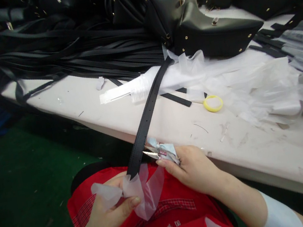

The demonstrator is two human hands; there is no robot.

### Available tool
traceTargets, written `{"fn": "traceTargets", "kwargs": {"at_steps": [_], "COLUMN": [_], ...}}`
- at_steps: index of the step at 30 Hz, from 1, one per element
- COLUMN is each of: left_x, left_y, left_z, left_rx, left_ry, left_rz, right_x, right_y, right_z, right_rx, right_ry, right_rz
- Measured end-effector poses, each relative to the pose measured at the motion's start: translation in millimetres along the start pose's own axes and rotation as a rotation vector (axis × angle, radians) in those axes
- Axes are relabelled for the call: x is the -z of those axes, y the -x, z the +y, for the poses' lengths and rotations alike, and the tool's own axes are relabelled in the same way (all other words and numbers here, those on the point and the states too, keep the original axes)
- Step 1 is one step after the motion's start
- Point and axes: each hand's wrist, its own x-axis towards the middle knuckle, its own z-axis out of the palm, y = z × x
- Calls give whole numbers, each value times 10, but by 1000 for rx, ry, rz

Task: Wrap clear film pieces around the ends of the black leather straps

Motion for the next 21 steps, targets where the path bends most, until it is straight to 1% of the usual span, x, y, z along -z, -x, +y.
{"fn": "traceTargets", "kwargs": {"at_steps": [2,7,10,13,15,17,19,21], "left_x": [0,-3,-2,6,13,17,19,18], "left_y": [9,24,19,11,10,10,8,6], "left_z": [4,33,45,46,40,33,28,23], "left_rx": [-9,-3,5,-7,-19,-28,-23,-12], "left_ry": [-15,-29,-18,-20,-22,-21,-17,-7], "left_rz": [5,30,15,12,33,45,38,23], "right_x": [-13,-23,-26,-35,-39,-38,-33,-26], "right_y": [-20,-57,-55,-35,-20,-11,-12,-20], "right_z": [-23,-59,-55,-36,-20,-9,-5,-9], "right_rx": [19,3,18,20,-12,-49,-59,-35], "right_ry": [-3,17,7,-5,-18,-28,-37,-49], "right_rz": [-11,-34,-38,8,57,78,61,26]}}
